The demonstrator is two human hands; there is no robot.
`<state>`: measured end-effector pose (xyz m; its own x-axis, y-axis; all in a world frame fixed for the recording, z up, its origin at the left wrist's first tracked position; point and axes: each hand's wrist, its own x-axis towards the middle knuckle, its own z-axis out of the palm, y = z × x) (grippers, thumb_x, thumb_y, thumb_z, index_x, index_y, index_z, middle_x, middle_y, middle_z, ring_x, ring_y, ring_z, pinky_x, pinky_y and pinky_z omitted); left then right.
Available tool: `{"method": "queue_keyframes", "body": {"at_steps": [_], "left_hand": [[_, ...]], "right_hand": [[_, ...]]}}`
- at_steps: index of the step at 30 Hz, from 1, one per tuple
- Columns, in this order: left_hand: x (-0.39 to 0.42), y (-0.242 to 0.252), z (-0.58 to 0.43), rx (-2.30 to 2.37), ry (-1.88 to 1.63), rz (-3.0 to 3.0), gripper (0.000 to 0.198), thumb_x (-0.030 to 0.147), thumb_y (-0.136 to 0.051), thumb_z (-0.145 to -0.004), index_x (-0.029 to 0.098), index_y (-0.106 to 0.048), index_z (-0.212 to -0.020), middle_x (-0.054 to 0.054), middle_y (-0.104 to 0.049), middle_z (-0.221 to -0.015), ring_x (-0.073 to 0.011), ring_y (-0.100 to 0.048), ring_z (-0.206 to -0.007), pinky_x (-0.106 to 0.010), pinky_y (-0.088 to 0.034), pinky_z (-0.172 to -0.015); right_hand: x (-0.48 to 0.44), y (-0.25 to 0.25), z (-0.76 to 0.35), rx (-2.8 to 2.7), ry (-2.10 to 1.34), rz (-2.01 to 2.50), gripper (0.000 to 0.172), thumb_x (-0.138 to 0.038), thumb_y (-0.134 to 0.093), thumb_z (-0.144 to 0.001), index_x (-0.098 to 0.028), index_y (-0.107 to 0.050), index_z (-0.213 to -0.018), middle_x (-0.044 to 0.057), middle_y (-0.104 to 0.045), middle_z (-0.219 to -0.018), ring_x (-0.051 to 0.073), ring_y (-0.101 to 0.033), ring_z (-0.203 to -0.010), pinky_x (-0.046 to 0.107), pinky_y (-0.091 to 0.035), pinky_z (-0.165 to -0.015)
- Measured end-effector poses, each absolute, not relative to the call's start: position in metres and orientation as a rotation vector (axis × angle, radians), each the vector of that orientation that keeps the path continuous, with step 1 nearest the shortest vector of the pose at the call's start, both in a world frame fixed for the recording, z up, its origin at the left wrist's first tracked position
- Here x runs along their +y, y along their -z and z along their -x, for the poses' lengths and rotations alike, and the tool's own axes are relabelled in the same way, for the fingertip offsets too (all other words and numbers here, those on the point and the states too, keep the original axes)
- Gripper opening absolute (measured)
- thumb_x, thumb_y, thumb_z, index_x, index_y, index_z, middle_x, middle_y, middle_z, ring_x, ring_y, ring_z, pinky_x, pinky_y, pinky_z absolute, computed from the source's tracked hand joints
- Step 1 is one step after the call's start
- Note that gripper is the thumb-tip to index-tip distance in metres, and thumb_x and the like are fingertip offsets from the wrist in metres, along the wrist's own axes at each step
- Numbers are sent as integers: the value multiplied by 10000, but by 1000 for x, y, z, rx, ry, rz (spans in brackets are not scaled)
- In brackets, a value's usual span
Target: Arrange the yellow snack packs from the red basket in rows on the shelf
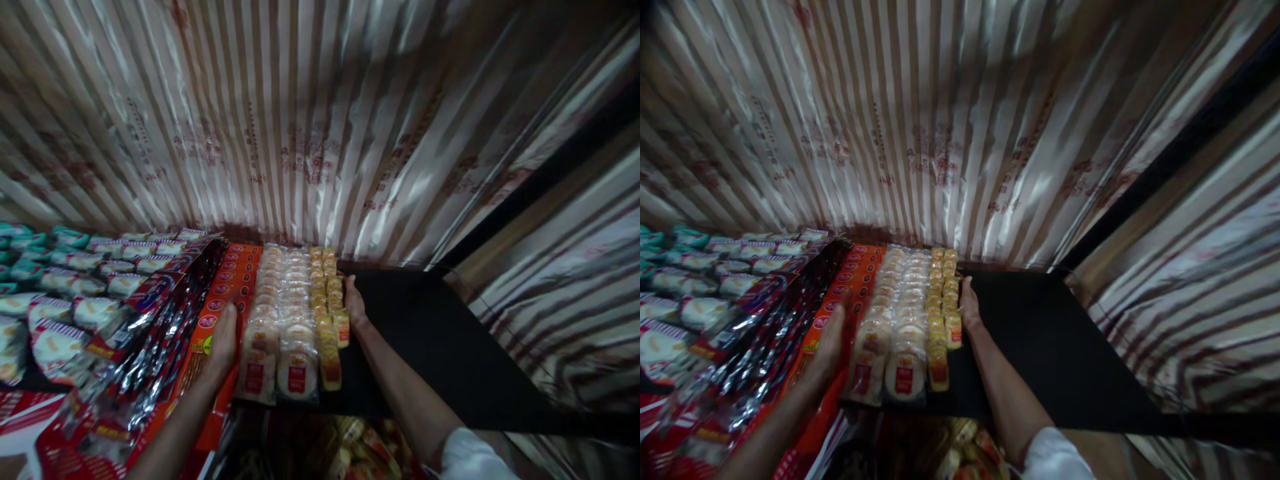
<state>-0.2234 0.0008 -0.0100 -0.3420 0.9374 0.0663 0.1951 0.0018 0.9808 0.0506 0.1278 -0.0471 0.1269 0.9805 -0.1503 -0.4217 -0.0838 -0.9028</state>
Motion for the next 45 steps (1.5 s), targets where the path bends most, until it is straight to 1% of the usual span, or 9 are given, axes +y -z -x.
{"method": "queue_keyframes", "body": {"at_steps": [5, 8, 10, 12, 15, 24, 28, 34, 45], "left_hand": [[-61, 6, 187, 1923, -1307, -1874, 436, 352, -431, -888, 280, -450, -1317, -22, -224, -1532, -272, -155, -1418, -518, -233, -1137], [-98, 24, 157, 1982, -1252, -2191, 602, 210, -430, -866, 351, -257, -1425, -6, -188, -1541, -307, -83, -1426, -600, -303, -1079], [-117, 41, 140, 1986, -1116, -2324, 668, 152, -436, -839, 316, -217, -1448, -51, -194, -1539, -340, -96, -1418, -609, -361, -1038], [-130, 58, 128, 1908, -992, -2520, 672, 147, -462, -822, 303, -255, -1441, -78, -250, -1518, -353, -126, -1409, -575, -444, -973], [-139, 76, 117, 1749, -891, -2694, 650, 142, -456, -819, 272, -287, -1433, -59, -370, -1463, -311, -195, -1402, -484, -501, -939], [-132, 65, 106, 1818, -940, -2683, 462, 134, -463, -827, 154, -493, -1288, -74, -510, -1365, -271, -364, -1334, -419, -450, -998], [-135, 67, 105, 1820, -1040, -2671, 390, 193, -455, -842, 128, -532, -1218, -138, -525, -1337, -271, -369, -1332, -427, -462, -983], [-138, 67, 80, 1777, -1034, -2558, 376, 89, -394, -805, 141, -597, -1118, -147, -572, -1267, -253, -505, -1218, -411, -501, -947], [-119, 59, 65, 1759, -940, -2496, 471, 111, -334, -835, 51, -506, -1269, -184, -527, -1321, -247, -436, -1285, -412, -439, -1027]], "right_hand": [[133, 42, -59, -564, -1366, 934, 349, -543, -652, -705, -234, -675, -868, 11, -732, -919, 232, -600, -1091, 408, -469, -977], [132, 36, -70, -479, -1192, 897, 235, -459, -653, -729, -232, -674, -782, 14, -723, -938, 195, -568, -1139, 386, -376, -1076], [123, 31, -79, -446, -1180, 890, 247, -469, -608, -763, -234, -681, -788, 20, -719, -960, 185, -554, -1160, 383, -334, -1106], [105, 27, -86, -471, -1233, 912, 286, -495, -578, -781, -235, -693, -813, 34, -715, -993, 199, -545, -1177, 394, -330, -1108], [66, 23, -94, -540, -1281, 947, 342, -534, -589, -768, -223, -708, -848, 67, -707, -1043, 236, -535, -1191, 420, -356, -1088], [-35, 21, -97, -638, -1326, 1043, 385, -553, -680, -685, -190, -733, -803, 89, -717, -983, 268, -593, -1084, 461, -412, -1023], [-54, 25, -93, -729, -1258, 1109, 331, -499, -736, -641, -217, -738, -815, 59, -718, -978, 249, -608, -1025, 452, -441, -983], [-78, 31, -78, -1059, -1151, 1230, 346, -540, -700, -648, -269, -746, -858, 46, -712, -931, 254, -615, -930, 433, -475, -899], [-82, 40, -60, -1371, -1028, 1171, 259, -420, -583, -764, -309, -725, -951, 52, -687, -1026, 243, -609, -1012, 440, -440, -967]]}}
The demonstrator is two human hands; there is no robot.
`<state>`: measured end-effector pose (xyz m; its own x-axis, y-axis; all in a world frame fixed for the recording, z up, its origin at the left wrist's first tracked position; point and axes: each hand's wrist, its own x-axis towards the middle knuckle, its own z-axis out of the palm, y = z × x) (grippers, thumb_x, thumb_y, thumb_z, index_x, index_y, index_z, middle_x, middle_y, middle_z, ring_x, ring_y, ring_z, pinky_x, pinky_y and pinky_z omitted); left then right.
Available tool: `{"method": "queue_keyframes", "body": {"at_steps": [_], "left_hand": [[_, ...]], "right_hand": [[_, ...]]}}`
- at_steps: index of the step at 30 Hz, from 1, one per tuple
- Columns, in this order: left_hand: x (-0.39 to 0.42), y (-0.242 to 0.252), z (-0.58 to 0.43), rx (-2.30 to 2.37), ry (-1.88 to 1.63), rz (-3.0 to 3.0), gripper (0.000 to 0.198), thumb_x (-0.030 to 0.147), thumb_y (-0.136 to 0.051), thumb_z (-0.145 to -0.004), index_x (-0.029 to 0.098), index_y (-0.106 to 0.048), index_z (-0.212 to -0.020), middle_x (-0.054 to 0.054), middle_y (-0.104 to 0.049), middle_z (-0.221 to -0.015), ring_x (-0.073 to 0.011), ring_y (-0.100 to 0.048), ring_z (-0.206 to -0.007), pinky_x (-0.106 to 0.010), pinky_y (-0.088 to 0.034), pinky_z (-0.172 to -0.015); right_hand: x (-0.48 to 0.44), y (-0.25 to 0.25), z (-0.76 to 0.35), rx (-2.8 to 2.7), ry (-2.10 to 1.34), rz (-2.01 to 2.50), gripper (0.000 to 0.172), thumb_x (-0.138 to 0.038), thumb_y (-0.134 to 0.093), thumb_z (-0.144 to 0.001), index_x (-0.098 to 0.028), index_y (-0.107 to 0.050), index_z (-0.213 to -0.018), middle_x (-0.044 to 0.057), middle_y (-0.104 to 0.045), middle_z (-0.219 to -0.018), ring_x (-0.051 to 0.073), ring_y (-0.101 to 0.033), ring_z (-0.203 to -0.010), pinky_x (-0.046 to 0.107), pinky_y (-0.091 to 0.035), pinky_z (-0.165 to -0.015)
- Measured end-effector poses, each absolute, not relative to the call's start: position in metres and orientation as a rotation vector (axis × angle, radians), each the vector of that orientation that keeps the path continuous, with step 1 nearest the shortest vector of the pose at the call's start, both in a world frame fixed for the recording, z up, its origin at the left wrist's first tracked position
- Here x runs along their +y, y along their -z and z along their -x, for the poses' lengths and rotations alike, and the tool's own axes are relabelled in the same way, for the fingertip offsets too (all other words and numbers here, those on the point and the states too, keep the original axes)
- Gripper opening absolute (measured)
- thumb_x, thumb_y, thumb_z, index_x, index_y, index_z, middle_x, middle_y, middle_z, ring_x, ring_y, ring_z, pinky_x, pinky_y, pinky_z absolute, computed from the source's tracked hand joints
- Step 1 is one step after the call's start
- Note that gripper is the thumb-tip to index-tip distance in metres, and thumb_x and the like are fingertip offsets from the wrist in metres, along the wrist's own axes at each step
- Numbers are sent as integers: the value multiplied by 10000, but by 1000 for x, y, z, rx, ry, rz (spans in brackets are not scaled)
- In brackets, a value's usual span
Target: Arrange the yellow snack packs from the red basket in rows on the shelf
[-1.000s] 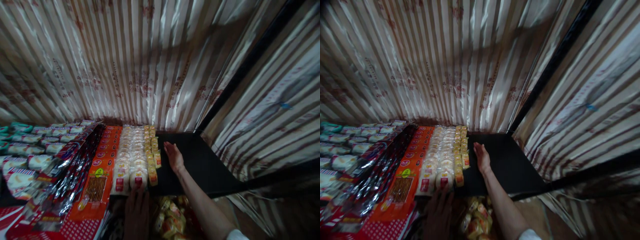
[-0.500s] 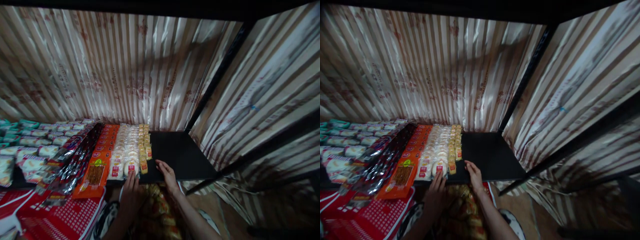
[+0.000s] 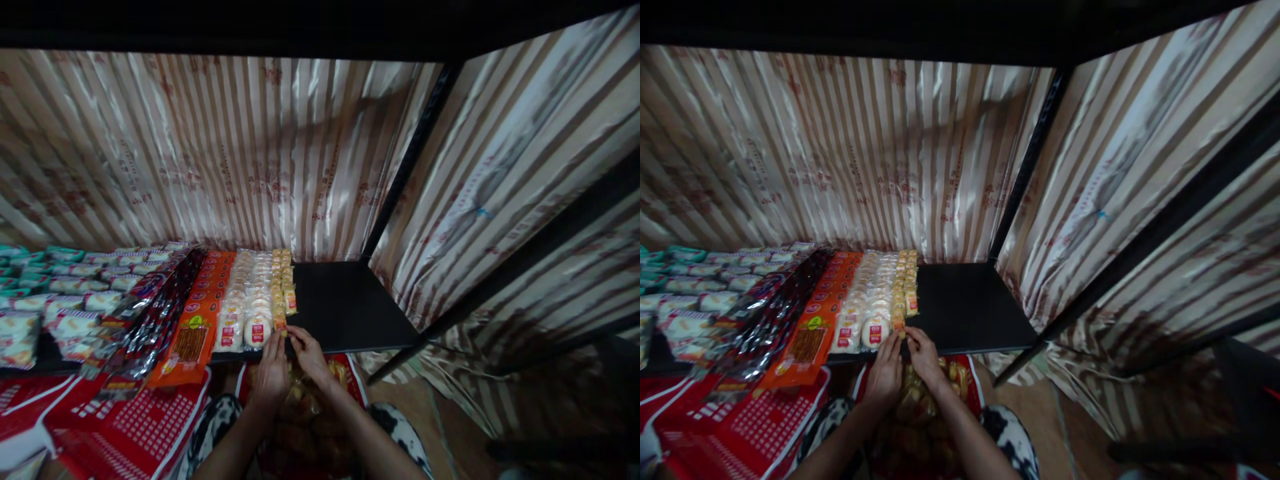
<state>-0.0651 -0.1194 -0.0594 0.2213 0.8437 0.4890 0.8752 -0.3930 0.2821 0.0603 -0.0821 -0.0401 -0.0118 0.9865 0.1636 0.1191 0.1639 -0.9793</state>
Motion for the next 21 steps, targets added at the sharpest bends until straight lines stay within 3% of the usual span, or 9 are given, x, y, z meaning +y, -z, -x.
{"method": "queue_keyframes", "body": {"at_steps": [5, 14, 21], "left_hand": [[-119, 70, 60, -1648, 915, 2304, 449, 97, -338, -830, 63, -547, -1226, -196, -537, -1306, -268, -465, -1260, -420, -463, -990], [-108, 73, 50, -1567, 990, 2213, 418, 88, -347, -844, 29, -513, -1223, -179, -579, -1248, -226, -521, -1194, -371, -482, -962], [-113, 73, 55, -1448, 914, 2212, 427, 94, -332, -827, 50, -511, -1212, -163, -587, -1232, -229, -490, -1214, -377, -448, -950]], "right_hand": [[-77, 43, -68, -1381, -945, 1204, 223, -351, -543, -789, -297, -731, -896, 58, -685, -1001, 232, -611, -993, 431, -456, -951], [-29, 48, -79, -1484, -717, 1285, 369, -206, -476, -770, -240, -669, -1082, 66, -613, -1192, 196, -540, -1139, 398, -389, -1044], [-28, 53, -76, -1463, -781, 1226, 302, -236, -490, -787, -263, -702, -1000, 51, -601, -1209, 189, -534, -1148, 387, -385, -1046]]}}
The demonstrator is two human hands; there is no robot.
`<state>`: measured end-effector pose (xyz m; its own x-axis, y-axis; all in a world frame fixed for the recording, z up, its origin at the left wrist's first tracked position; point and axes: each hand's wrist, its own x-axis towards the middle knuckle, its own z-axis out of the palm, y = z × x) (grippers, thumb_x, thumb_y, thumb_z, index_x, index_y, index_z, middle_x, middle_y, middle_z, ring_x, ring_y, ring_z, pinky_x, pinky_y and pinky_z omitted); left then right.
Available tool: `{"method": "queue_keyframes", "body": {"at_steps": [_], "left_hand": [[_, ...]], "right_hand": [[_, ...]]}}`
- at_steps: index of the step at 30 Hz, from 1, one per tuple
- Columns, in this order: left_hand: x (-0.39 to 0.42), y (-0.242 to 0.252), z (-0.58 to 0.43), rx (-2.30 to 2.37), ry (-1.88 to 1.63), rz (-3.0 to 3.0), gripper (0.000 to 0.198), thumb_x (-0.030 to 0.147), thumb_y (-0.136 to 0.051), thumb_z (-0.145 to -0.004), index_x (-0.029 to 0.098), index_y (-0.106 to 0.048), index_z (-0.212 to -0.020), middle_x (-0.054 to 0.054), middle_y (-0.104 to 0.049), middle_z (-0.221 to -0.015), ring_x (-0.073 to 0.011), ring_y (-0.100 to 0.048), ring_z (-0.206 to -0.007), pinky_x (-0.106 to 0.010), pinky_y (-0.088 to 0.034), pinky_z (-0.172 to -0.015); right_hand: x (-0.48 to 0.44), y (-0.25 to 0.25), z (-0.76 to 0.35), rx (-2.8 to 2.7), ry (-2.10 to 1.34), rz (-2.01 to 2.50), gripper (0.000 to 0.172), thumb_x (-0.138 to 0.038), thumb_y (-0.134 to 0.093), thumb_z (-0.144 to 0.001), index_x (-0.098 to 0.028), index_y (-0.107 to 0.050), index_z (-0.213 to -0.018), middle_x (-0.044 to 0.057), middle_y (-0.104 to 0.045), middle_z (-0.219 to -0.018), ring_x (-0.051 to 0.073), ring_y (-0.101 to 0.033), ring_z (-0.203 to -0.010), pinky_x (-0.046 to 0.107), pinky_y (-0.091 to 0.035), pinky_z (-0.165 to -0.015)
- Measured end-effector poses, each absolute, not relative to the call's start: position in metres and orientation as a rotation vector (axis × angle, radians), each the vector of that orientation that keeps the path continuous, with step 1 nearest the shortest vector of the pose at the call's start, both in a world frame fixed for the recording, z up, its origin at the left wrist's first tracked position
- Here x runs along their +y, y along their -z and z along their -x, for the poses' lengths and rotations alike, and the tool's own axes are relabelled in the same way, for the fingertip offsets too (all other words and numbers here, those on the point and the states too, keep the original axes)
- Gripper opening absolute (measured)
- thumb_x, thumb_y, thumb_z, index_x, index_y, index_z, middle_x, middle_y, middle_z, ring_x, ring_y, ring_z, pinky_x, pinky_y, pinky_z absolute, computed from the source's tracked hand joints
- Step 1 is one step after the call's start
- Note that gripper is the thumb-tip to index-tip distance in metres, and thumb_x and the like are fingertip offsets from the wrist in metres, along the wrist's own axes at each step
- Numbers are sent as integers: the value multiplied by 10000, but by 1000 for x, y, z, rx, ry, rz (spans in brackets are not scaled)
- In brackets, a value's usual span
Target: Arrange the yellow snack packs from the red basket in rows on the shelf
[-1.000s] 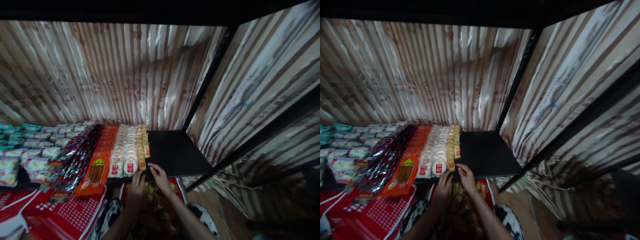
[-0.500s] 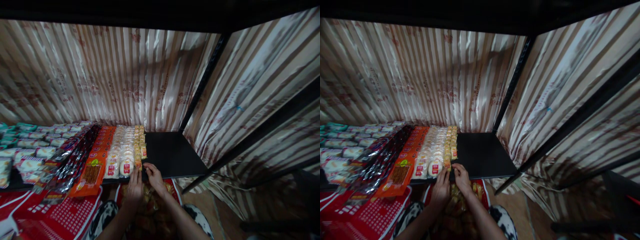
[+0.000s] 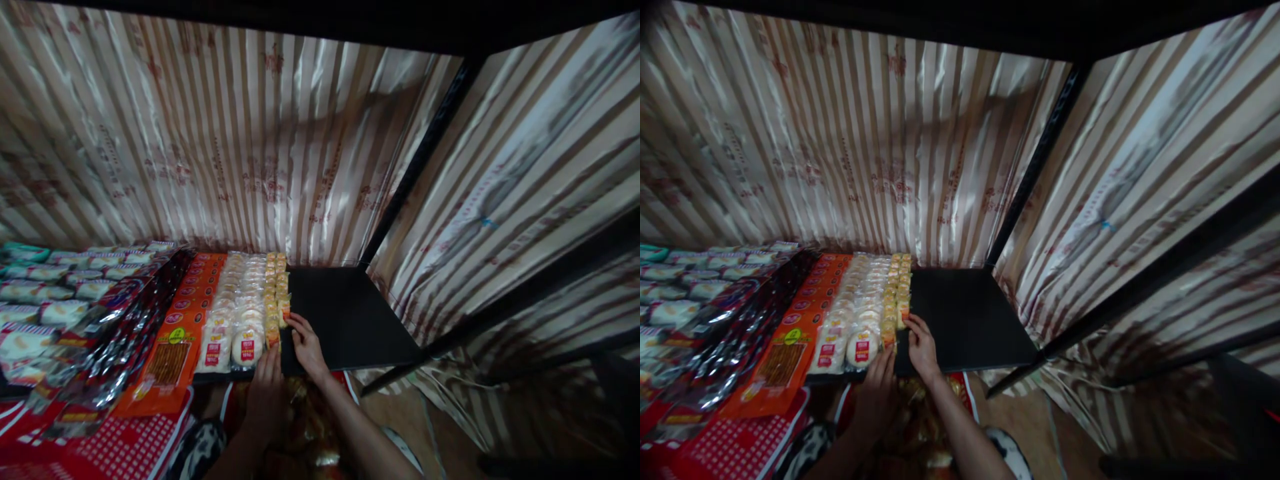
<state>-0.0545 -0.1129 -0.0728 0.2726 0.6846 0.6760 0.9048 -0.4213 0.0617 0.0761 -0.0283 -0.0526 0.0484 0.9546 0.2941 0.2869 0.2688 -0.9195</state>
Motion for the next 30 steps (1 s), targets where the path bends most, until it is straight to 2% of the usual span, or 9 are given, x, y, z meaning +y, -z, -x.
{"method": "queue_keyframes", "body": {"at_steps": [3, 7, 11, 15, 20, 22, 25, 30], "left_hand": [[-110, 73, 53, -1394, 902, 2219, 412, 129, -343, -833, 91, -539, -1193, -131, -576, -1267, -224, -463, -1232, -379, -388, -989], [-98, 61, 52, -1325, 908, 2270, 362, 174, -392, -827, 160, -600, -1123, -48, -573, -1297, -209, -416, -1265, -379, -263, -1079], [-84, 46, 55, -1204, 851, 2321, 345, 195, -404, -833, 180, -624, -1098, -7, -521, -1360, -206, -364, -1304, -392, -160, -1130], [-74, 43, 60, -1184, 834, 2326, 338, 219, -415, -844, 170, -637, -1094, -26, -486, -1392, -218, -335, -1323, -401, -138, -1141], [-68, 49, 65, -1166, 769, 2314, 374, 240, -425, -841, 181, -603, -1164, -9, -402, -1455, -211, -275, -1355, -382, -110, -1151], [-68, 51, 65, -1169, 759, 2301, 388, 248, -438, -836, 171, -592, -1184, -9, -368, -1475, -222, -250, -1368, -384, -105, -1156], [-67, 53, 64, -1173, 785, 2272, 377, 238, -458, -822, 163, -610, -1158, -17, -334, -1493, -237, -227, -1379, -396, -111, -1159], [-65, 54, 64, -1117, 844, 2274, 371, 286, -483, -830, 167, -615, -1156, -27, -294, -1511, -250, -181, -1398, -405, -59, -1171]], "right_hand": [[-23, 52, -81, -1265, -852, 1274, 263, -353, -542, -790, -249, -710, -965, 61, -601, -1225, 218, -512, -1179, 411, -352, -1065], [-1, 48, -85, -975, -1113, 1231, 557, -603, -534, -762, -215, -630, -1149, 81, -545, -1322, 247, -467, -1243, 424, -333, -1076], [28, 39, -79, -884, -1262, 1107, 763, -717, -445, -754, -210, -479, -1323, 60, -373, -1464, 217, -313, -1361, 391, -226, -1134], [50, 27, -65, -860, -1343, 1087, 847, -775, -413, -717, -224, -431, -1359, 34, -309, -1491, 209, -228, -1395, 381, -137, -1157], [54, 19, -51, -893, -1466, 992, 790, -770, -456, -702, -282, -476, -1323, 3, -463, -1402, 230, -362, -1334, 404, -197, -1139], [53, 20, -52, -907, -1444, 1002, 779, -761, -474, -701, -270, -500, -1306, 10, -484, -1387, 238, -369, -1329, 406, -189, -1140], [57, 24, -57, -869, -1401, 1029, 790, -758, -490, -692, -244, -521, -1290, 19, -450, -1414, 242, -322, -1354, 398, -186, -1140], [77, 21, -62, -718, -1433, 1006, 892, -803, -461, -659, -228, -461, -1341, 25, -305, -1493, 234, -222, -1396, 384, -152, -1149]]}}
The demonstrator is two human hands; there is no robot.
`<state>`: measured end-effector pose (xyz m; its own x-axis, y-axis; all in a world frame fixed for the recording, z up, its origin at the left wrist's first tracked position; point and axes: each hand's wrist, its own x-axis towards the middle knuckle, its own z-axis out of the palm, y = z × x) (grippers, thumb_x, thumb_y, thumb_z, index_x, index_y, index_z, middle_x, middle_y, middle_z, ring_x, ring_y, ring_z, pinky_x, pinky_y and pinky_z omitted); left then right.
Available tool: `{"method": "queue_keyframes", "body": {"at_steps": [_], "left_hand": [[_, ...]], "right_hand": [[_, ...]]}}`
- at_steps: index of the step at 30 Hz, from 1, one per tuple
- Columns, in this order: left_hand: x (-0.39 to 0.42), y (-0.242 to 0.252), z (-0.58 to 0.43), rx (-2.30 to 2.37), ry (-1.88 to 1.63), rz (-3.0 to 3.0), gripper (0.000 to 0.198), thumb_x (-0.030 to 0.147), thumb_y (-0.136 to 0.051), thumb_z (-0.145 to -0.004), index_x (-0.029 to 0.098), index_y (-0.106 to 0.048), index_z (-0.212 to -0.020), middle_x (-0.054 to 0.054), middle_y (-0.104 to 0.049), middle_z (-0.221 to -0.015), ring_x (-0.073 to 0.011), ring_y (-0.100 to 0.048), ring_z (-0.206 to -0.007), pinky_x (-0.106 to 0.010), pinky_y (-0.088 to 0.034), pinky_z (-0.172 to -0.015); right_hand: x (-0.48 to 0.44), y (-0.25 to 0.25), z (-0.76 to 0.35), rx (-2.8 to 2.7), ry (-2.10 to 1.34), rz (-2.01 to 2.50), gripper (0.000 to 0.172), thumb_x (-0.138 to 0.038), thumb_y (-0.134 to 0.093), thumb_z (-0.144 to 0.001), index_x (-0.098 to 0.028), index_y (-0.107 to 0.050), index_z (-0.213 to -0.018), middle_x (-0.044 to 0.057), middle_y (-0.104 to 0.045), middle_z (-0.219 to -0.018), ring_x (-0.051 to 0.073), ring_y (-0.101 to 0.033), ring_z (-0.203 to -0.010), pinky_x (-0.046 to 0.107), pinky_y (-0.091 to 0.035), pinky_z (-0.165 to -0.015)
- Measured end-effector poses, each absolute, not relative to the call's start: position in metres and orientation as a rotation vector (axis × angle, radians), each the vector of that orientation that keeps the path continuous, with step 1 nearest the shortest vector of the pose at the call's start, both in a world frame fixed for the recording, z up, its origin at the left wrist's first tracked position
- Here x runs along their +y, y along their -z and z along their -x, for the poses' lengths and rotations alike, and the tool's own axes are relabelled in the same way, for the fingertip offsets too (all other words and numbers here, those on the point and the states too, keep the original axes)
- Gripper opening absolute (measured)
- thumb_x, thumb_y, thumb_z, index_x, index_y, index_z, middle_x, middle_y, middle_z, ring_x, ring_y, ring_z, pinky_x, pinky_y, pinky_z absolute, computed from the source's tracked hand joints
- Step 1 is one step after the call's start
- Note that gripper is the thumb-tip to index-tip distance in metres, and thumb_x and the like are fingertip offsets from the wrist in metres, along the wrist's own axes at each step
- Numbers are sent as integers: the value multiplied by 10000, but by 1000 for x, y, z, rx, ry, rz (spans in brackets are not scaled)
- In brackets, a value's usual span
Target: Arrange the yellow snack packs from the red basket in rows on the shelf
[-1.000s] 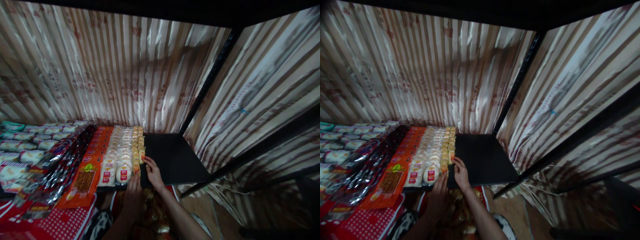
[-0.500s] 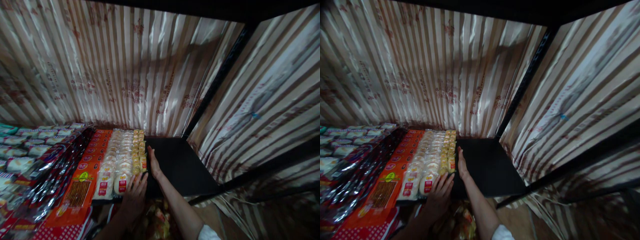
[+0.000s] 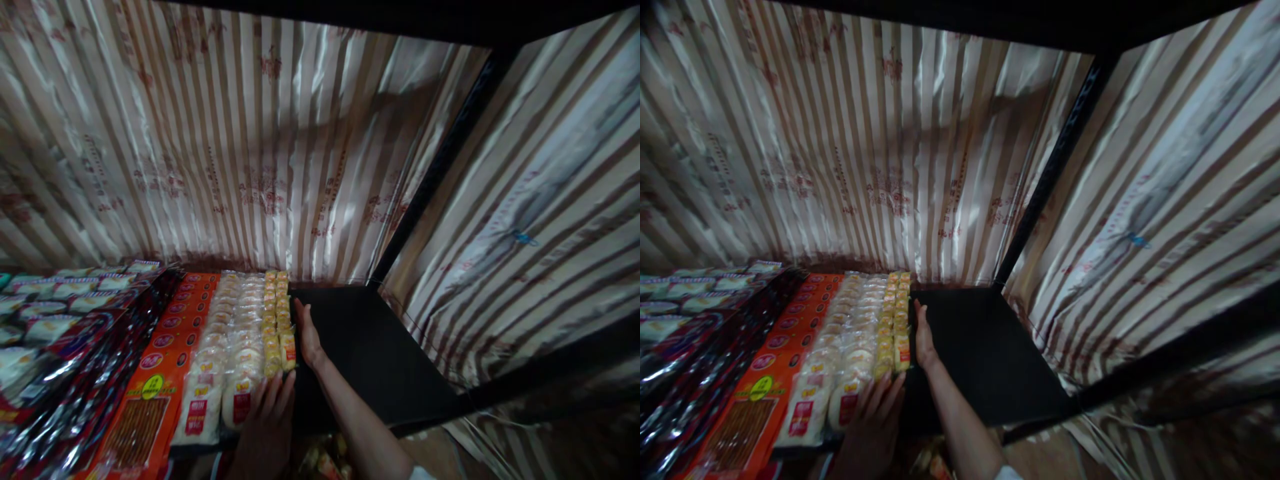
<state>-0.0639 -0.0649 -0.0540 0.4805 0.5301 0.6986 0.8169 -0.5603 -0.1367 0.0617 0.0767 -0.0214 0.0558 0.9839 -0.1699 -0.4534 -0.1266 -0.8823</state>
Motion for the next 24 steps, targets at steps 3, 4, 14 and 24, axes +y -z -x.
{"method": "queue_keyframes", "body": {"at_steps": [3, 4, 14, 24], "left_hand": [[-64, 55, 64, -1096, 875, 2276, 368, 292, -483, -834, 152, -618, -1147, -42, -282, -1515, -258, -195, -1394, -412, -66, -1170], [-63, 55, 64, -1096, 883, 2275, 368, 288, -483, -834, 148, -618, -1146, -45, -288, -1513, -257, -203, -1391, -411, -70, -1171], [-60, 60, 63, -1111, 902, 2269, 367, 327, -435, -862, 161, -641, -1117, -44, -433, -1433, -251, -196, -1397, -420, -45, -1179], [-56, 68, 63, -1108, 861, 2235, 349, 339, -475, -827, 164, -658, -1067, -40, -439, -1428, -260, -135, -1420, -426, -33, -1185]], "right_hand": [[82, 15, -56, -736, -1496, 978, 842, -797, -461, -670, -248, -505, -1306, 17, -380, -1458, 241, -245, -1387, 396, -149, -1149], [82, 13, -55, -768, -1517, 960, 809, -788, -461, -683, -252, -527, -1286, 15, -433, -1427, 240, -263, -1380, 400, -148, -1149], [114, 24, -64, -816, -1386, 1107, 767, -771, -304, -773, -254, -504, -1303, 14, -411, -1442, 225, -274, -1378, 410, -203, -1141], [136, 23, -57, -798, -1415, 1027, 716, -743, -366, -781, -272, -506, -1302, 9, -565, -1308, 240, -421, -1292, 413, -302, -1097]]}}
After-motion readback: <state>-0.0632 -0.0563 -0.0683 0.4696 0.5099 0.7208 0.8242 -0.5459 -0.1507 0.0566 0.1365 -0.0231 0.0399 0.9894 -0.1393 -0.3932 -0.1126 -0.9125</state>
